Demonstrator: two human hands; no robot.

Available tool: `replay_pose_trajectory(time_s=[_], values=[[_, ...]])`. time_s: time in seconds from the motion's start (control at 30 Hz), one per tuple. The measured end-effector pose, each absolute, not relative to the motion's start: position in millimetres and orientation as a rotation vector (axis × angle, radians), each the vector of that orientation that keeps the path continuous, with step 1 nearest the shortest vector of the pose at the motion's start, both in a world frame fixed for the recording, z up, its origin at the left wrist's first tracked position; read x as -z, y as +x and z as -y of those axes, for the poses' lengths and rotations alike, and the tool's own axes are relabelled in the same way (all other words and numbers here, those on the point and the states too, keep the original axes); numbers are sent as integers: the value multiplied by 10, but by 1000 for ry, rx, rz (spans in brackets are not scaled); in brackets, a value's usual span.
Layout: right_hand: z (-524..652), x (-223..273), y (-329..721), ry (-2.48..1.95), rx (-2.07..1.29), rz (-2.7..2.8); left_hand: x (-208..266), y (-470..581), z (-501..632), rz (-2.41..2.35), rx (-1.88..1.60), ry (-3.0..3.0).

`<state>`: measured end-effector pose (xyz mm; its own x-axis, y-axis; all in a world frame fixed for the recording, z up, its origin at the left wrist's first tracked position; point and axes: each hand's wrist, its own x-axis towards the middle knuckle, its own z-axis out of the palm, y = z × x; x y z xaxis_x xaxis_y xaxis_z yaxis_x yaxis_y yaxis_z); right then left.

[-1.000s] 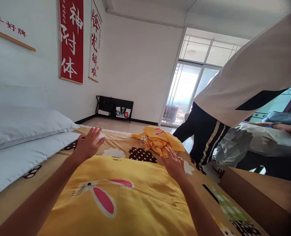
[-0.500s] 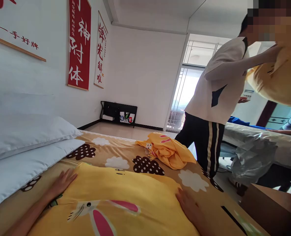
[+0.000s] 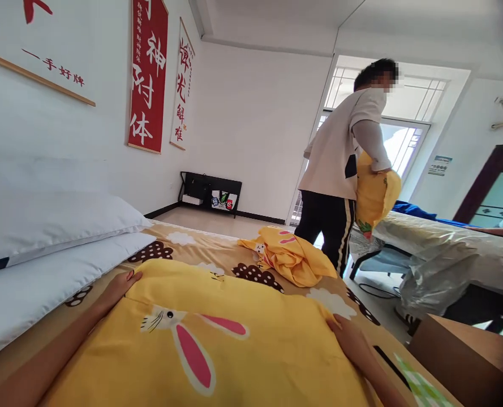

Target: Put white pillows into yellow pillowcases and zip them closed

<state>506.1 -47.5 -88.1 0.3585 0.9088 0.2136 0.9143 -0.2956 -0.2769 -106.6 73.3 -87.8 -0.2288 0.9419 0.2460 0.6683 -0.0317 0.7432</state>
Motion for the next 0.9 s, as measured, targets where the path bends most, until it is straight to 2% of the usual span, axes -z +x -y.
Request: replay_pose_trajectory(time_s=[0.13, 0.33, 0.53, 0.6, 0.7, 0.77, 0.9], values=[[386, 617, 5212, -2368, 104, 1534, 687, -1089, -955, -1830, -1080, 1814], [274, 771, 4950, -2443, 75, 1504, 789, -760, -1148, -2075, -905, 1969], [-173, 466, 4129, -2107, 172, 1746, 188, 373, -1061, -1697, -944, 2442], [-300, 607, 3754, -1995, 72, 1854, 308, 831, -972, -1576, -859, 2503], [-364, 1093, 3337, -2005, -117, 1993, 873, 1273, -827, -1467, -581, 2588], [-325, 1364, 3250, -2020, -151, 2016, 1212, 1339, -755, -1457, -529, 2632], [-106, 1468, 3591, -2036, -80, 2060, 1322, 963, -712, -1475, -432, 2644]])
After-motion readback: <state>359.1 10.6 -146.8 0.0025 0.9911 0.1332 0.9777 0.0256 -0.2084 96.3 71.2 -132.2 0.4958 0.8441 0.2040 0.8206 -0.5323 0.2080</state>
